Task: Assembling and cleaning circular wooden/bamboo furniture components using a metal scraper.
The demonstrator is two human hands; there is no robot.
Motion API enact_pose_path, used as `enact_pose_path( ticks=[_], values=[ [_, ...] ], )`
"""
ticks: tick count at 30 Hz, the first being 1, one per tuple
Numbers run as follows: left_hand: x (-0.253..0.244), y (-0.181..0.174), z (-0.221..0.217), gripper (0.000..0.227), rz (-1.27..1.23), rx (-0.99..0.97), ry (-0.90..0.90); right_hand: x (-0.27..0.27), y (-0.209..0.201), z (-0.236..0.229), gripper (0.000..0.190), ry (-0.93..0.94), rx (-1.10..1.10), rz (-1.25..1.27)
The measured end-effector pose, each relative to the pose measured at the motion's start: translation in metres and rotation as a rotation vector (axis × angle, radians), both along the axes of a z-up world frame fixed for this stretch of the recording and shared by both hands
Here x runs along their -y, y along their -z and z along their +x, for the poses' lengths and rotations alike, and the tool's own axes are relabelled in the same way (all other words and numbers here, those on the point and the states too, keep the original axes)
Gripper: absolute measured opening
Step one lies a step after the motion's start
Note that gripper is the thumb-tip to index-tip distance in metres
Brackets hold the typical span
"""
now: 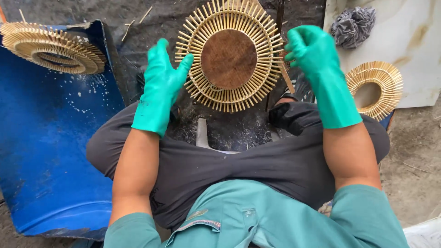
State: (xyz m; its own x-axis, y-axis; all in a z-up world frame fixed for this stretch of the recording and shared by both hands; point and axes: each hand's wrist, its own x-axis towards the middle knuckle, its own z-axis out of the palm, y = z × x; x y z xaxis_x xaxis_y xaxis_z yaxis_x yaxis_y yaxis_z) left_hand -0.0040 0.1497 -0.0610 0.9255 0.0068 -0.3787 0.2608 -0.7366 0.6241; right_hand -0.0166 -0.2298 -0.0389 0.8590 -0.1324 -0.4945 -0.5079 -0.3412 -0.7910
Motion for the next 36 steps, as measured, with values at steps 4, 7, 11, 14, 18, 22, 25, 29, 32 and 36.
enact_pose_path(
  ticks=[4, 7, 11, 14, 18, 22, 25, 29, 32, 36],
  values=[
    [0.024, -0.004, -0.008, 0.084, 0.139, 0.317, 0.232, 0.024, -0.001, -0.006, 0.031, 0.035, 0.021, 0.005],
    [0.059, -0.029, -0.01, 0.087, 0.032, 0.295, 0.368, 0.027, -0.007, -0.008, 0.032, -0.007, 0.028, -0.115],
    [0.071, -0.039, -0.009, 0.088, 0.097, 0.109, 0.411, 0.033, -0.011, -0.006, 0.033, -0.062, 0.104, -0.195],
    [0.063, -0.042, 0.004, 0.075, 0.091, -0.05, 0.324, 0.041, -0.016, -0.006, 0.033, 0.033, 0.147, -0.138],
    [0.033, -0.01, 0.02, 0.062, 0.165, 0.124, 0.291, 0.047, -0.026, -0.005, 0.036, 0.018, 0.119, -0.214],
    [0.019, 0.017, 0.019, 0.067, 0.032, 0.387, 0.275, 0.04, -0.027, 0.0, 0.039, -0.032, -0.012, -0.171],
    [0.016, 0.005, 0.024, 0.069, -0.068, 0.284, 0.184, 0.033, -0.026, 0.007, 0.042, -0.089, -0.111, -0.205],
    [0.012, -0.027, 0.032, 0.061, 0.061, -0.083, 0.019, 0.029, -0.021, 0.013, 0.041, -0.09, -0.125, -0.194],
    [-0.006, -0.011, 0.029, 0.055, 0.163, -0.14, 0.008, 0.024, -0.021, 0.021, 0.039, -0.093, -0.101, -0.214],
    [-0.001, -0.014, 0.029, 0.057, 0.09, -0.039, 0.023, 0.018, -0.014, 0.029, 0.036, -0.11, -0.008, -0.219]
  ],
)
